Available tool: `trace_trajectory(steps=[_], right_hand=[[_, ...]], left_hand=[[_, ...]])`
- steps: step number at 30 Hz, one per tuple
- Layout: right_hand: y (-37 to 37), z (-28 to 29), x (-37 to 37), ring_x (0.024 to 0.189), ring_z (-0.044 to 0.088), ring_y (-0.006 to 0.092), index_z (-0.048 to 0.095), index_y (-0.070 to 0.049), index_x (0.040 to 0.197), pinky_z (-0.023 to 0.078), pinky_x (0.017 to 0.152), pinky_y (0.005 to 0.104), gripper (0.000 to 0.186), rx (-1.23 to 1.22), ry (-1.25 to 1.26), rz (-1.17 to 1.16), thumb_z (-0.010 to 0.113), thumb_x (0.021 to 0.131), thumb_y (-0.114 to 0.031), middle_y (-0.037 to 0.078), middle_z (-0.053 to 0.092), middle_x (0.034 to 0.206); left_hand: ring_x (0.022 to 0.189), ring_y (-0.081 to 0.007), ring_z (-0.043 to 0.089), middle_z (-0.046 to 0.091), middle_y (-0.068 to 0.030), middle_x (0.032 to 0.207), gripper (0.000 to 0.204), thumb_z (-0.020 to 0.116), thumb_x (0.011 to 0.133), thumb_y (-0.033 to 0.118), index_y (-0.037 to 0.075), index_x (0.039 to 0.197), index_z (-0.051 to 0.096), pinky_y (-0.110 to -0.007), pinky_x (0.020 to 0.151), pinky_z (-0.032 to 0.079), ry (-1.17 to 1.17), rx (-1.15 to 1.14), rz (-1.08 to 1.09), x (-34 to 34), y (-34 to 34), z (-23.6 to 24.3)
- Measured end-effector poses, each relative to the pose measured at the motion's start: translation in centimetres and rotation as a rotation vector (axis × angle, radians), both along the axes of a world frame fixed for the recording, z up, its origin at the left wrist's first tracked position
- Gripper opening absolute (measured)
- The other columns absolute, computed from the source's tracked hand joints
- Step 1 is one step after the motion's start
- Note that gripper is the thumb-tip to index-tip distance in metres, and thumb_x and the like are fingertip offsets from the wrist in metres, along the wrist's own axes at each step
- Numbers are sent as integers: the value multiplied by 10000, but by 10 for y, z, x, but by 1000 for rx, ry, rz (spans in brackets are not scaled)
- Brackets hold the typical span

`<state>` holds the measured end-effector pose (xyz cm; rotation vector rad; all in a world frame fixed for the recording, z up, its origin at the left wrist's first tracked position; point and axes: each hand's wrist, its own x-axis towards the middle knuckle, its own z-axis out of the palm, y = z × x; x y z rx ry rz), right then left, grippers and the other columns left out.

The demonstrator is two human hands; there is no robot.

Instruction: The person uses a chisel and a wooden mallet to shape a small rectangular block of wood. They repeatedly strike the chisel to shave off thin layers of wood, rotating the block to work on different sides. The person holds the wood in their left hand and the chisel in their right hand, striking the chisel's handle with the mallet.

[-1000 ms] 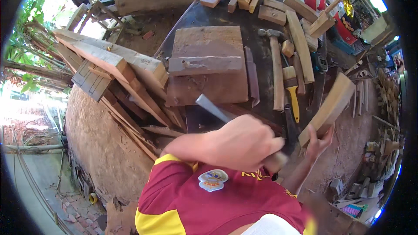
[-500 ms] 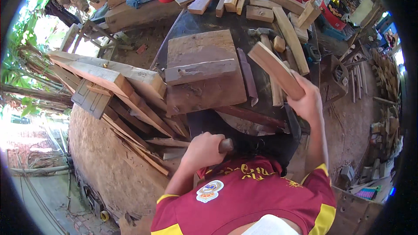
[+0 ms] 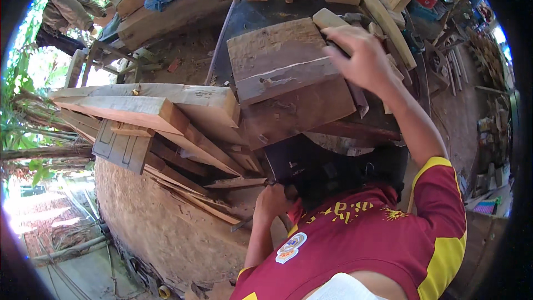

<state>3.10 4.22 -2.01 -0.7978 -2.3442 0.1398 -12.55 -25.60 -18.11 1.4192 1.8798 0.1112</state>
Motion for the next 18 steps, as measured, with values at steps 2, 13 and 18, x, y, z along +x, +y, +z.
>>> trace_trajectory(steps=[2, 13, 18], right_hand=[[-20, 4, -34, 893, 622, 275, 614, -22, 1097, 485, 810, 345, 362, -125, 28, 285, 680, 797, -213, 134, 642, 924], [-53, -32, -93, 681, 604, 253, 608, -66, 821, 479, 603, 343, 187, 102, 190, 160, 739, 726, -160, 66, 610, 725], [-58, -39, -94, 692, 600, 258, 588, -69, 789, 467, 648, 358, 128, 42, 267, 84, 703, 749, -108, 67, 614, 729]], left_hand=[[840, -416, 625, 628, -281, 844, 411, 645, 728, 380, -20, 821, 637, -480, 742, 511, -32, -20, -14, -4, 2, -9], [825, -408, 629, 632, -267, 830, 384, 644, 722, 358, 26, 914, 655, -498, 735, 510, -113, 124, -56, -37, -28, -81], [831, -408, 629, 631, -274, 826, 412, 675, 688, 351, 21, 932, 652, -493, 742, 510, -75, 66, -32, -41, -21, -46]])
